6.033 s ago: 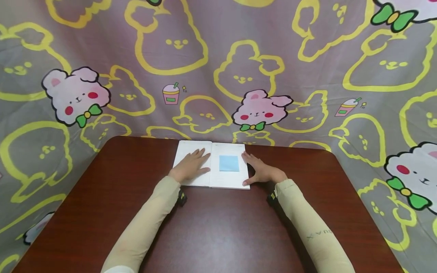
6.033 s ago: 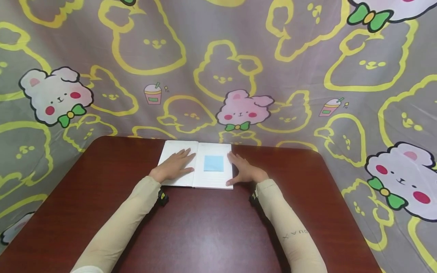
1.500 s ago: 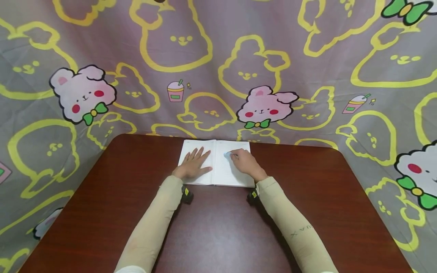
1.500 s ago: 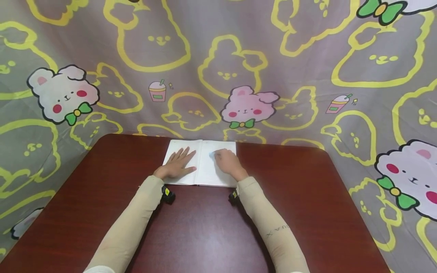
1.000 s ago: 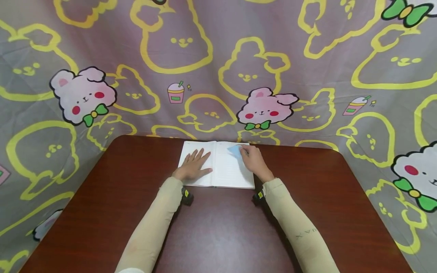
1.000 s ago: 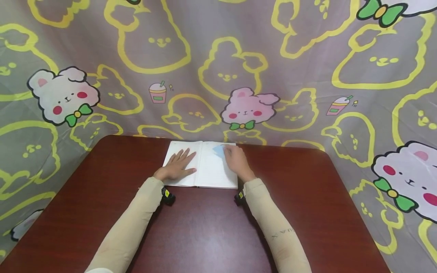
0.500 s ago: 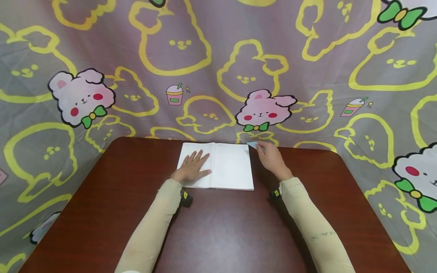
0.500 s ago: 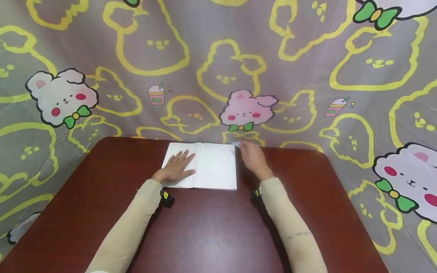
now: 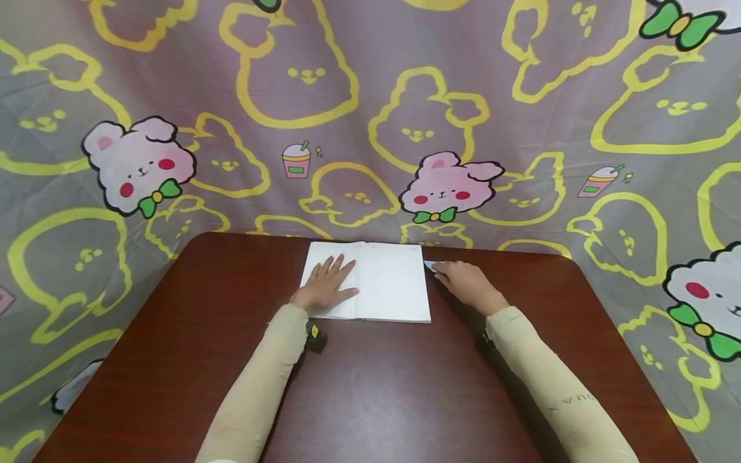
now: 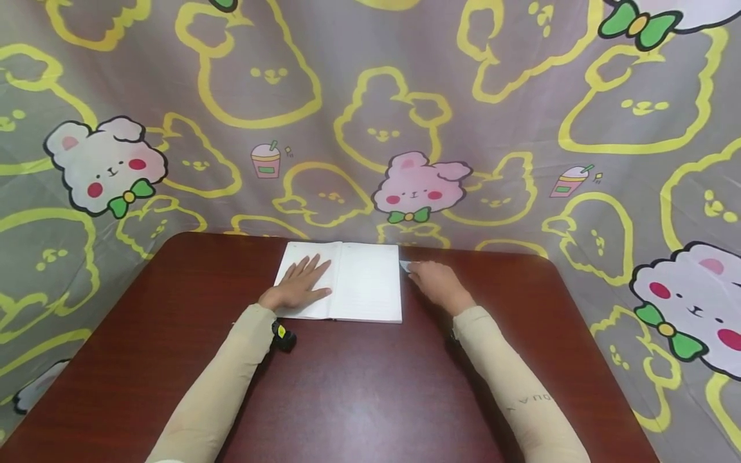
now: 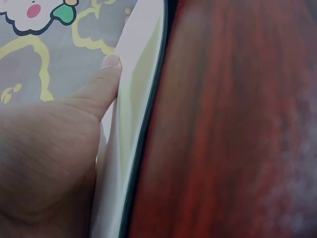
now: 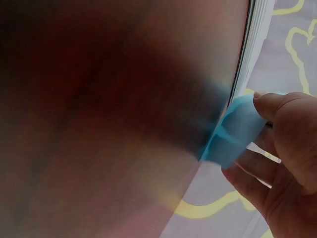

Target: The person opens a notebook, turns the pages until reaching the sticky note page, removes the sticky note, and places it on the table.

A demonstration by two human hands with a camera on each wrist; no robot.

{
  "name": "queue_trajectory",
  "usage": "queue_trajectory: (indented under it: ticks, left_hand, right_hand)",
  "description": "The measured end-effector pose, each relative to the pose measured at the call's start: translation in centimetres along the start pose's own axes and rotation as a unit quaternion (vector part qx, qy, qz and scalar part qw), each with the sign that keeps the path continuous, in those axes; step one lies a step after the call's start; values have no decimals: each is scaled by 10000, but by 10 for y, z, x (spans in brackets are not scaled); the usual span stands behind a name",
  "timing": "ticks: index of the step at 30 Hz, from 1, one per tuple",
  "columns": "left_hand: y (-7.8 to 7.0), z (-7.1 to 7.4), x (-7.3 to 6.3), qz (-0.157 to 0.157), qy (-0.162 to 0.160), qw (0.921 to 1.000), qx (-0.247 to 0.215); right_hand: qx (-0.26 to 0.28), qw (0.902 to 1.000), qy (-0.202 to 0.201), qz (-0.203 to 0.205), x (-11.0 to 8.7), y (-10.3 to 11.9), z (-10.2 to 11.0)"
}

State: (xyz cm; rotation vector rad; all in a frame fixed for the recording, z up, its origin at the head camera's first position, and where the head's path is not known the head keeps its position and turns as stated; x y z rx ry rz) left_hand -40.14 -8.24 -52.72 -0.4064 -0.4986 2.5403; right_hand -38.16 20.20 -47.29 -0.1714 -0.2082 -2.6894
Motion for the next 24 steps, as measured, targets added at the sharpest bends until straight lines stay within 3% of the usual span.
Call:
queue_trajectory:
  ticks: [13, 24]
  left_hand:
    - [-11, 7, -5, -62, 28, 10000, 13]
    - [-8, 5, -2, -69, -2, 10000, 25]
  right_hand:
    - [-178, 9995, 231, 103, -10, 10, -2]
    - [201, 9993, 323, -3, -11, 13, -2]
Point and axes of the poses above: each hand's wrist, its own x-axis towards the middle knuckle, its own z-axis out of the back of the hand, y = z × x, the point moved 8 cm from there along x, towards the middle knuckle
